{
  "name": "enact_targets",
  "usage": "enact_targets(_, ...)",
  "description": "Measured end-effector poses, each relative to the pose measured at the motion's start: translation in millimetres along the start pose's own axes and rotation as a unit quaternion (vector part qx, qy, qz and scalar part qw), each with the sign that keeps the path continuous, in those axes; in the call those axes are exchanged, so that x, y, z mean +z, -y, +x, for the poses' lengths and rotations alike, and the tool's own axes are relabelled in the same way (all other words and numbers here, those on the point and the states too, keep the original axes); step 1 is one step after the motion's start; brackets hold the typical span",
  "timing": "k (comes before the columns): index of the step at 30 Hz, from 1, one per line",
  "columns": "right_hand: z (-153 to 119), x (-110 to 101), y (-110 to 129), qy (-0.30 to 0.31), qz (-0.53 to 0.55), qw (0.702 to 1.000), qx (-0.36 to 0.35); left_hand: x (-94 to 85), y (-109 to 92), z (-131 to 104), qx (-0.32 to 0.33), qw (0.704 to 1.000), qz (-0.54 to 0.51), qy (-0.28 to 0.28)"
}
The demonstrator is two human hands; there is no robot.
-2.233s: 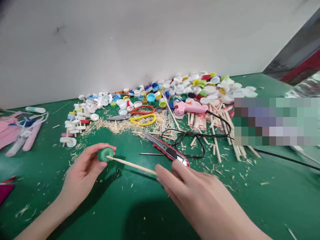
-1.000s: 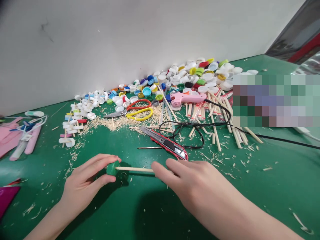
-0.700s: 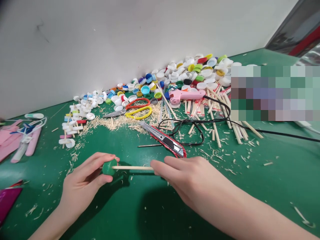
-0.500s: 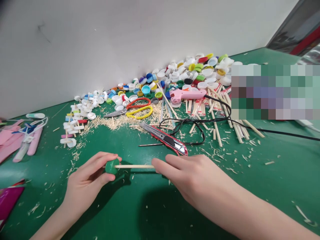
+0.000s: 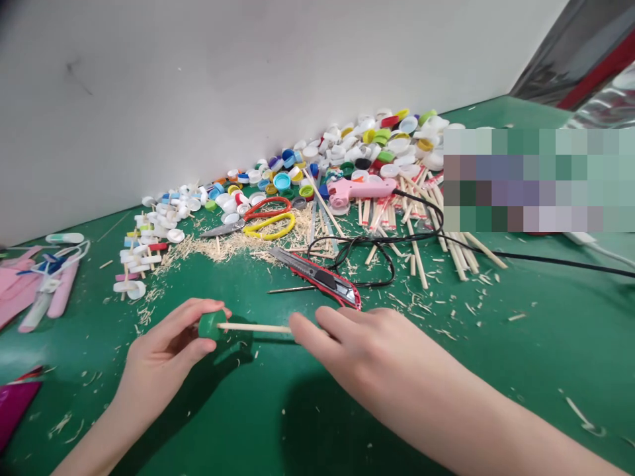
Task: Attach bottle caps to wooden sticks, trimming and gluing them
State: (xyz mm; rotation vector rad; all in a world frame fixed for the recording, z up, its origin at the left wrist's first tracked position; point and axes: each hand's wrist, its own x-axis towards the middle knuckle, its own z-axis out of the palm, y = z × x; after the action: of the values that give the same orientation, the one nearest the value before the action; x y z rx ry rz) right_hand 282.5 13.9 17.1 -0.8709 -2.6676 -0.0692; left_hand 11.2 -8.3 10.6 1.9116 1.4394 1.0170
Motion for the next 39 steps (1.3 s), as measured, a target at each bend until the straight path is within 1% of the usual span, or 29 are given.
enact_targets(2, 0, 0, -1, -0.015, 0.014, 1.0, -0.009, -2.2, 1, 0, 0.007, 1.0, 0.006, 0.012)
enact_targets(5, 2, -3, -5, -0.023, 0.002, 0.999, -0.031, -3.7, 4, -1, 0.0, 0.999, 0.03, 0.04)
enact_targets(8, 4, -6, -10, -0.021, -0.018, 0.998, -0.054, -4.1, 8, -4, 0.01, 0.992, 0.095, 0.086)
enact_targets(9, 4, -7, -11, -0.023, -0.025, 0.997, -0.063, -4.1, 10, -4, 0.023, 0.987, 0.125, 0.102)
enact_targets(11, 4, -7, -12, -0.024, -0.041, 0.996, -0.076, -3.9, 12, -5, 0.071, 0.971, 0.19, 0.126)
enact_targets(13, 3, -5, -11, -0.031, -0.059, 0.995, -0.076, -3.2, 12, -5, 0.125, 0.953, 0.24, 0.133)
enact_targets(15, 2, -4, -9, -0.03, -0.077, 0.994, -0.071, -1.9, 11, -4, 0.152, 0.943, 0.263, 0.136)
enact_targets(21, -1, -7, -5, -0.006, -0.086, 0.994, -0.072, 1.8, 8, -9, 0.109, 0.957, 0.217, 0.16)
enact_targets(25, -1, -10, -5, -0.007, -0.088, 0.994, -0.069, 2.7, 10, -13, 0.118, 0.959, 0.195, 0.167)
enact_targets(31, -1, -7, -3, -0.029, -0.079, 0.994, -0.063, 2.8, 9, -16, 0.148, 0.959, 0.19, 0.151)
enact_targets(33, -2, -7, -2, -0.035, -0.075, 0.995, -0.063, 2.8, 9, -17, 0.16, 0.956, 0.195, 0.15)
enact_targets(37, -2, -8, -4, -0.029, -0.065, 0.996, -0.061, 2.8, 6, -14, 0.163, 0.95, 0.216, 0.158)
enact_targets(39, -1, -8, -6, -0.031, -0.056, 0.996, -0.056, 2.7, 4, -11, 0.165, 0.948, 0.23, 0.147)
